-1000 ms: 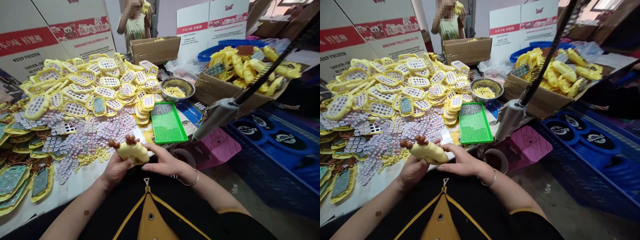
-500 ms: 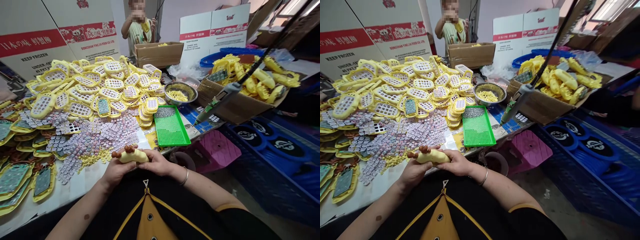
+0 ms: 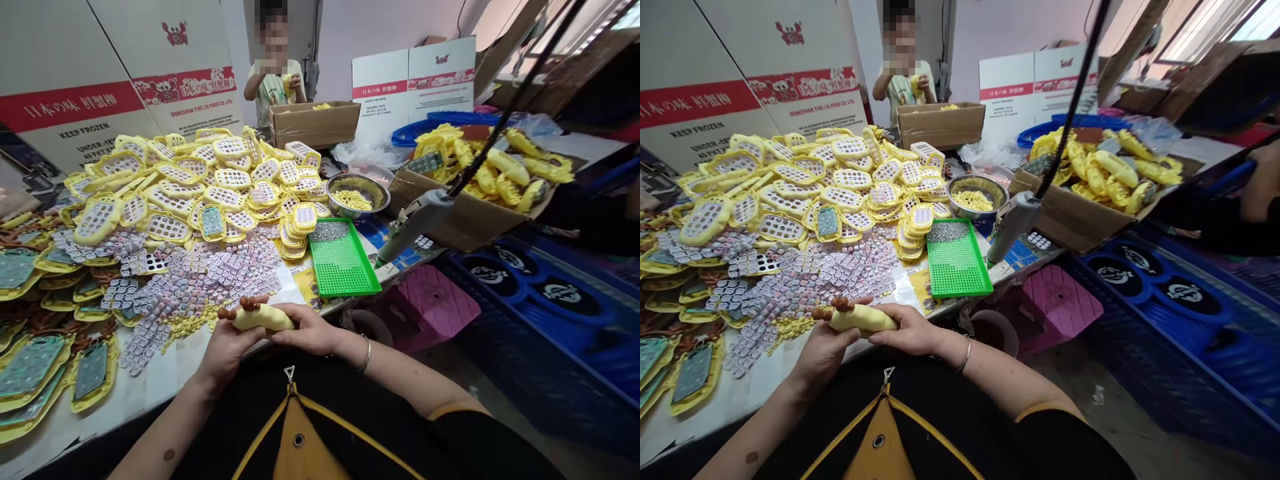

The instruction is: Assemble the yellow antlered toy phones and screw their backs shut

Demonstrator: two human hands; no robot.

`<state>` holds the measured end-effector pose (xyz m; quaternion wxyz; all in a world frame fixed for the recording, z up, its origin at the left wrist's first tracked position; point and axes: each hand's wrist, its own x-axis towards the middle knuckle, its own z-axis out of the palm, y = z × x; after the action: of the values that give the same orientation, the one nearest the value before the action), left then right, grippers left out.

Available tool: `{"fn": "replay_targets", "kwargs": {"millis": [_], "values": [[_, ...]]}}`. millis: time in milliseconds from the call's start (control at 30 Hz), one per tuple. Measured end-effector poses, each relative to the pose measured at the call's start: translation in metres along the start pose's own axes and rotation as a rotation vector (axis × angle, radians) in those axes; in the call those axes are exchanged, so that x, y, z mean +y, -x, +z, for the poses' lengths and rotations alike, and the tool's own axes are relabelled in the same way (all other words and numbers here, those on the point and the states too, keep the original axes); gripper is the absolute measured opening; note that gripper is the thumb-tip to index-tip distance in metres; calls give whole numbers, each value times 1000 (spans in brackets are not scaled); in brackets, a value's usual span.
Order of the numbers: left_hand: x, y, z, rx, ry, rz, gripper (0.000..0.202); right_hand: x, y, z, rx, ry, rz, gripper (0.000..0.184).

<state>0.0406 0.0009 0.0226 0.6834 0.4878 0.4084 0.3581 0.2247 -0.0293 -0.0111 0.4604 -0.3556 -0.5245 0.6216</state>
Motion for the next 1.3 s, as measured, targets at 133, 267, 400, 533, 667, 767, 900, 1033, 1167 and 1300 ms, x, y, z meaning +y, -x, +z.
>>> {"fn": "replay_targets", "kwargs": {"millis": [133, 267, 400, 533, 667, 767, 900, 1033, 1167, 1300], "values": [[3, -1, 0, 11, -5, -59, 64, -4, -5, 5, 6, -23, 51, 69], [-6, -3, -15, 148, 31, 53, 64, -3, -13, 13, -12, -5, 83, 68], [-18, -8, -28, 131, 116, 58, 49, 2, -24, 19, -68, 51, 66, 73], [-17, -8, -30, 153, 235, 85, 52, 8, -36, 19, -100, 81, 37, 74], [-7, -9, -39, 163, 192, 81, 56, 5, -46, 27, -70, 81, 52, 64], [-3, -9, -47, 221, 329, 138, 42, -3, -54, 37, -105, 160, 21, 58], [-6, -5, -62, 258, 380, 219, 45, -5, -69, 56, 42, 149, 5, 51], [-6, 3, -85, 205, 389, 181, 46, 1, -81, 73, 12, 197, -39, 47], [2, 14, -103, 178, 361, 196, 37, 9, -81, 84, 38, 277, -119, 46], [4, 25, -105, 180, 294, 200, 32, 14, -75, 85, -3, 350, -239, 45]]}}
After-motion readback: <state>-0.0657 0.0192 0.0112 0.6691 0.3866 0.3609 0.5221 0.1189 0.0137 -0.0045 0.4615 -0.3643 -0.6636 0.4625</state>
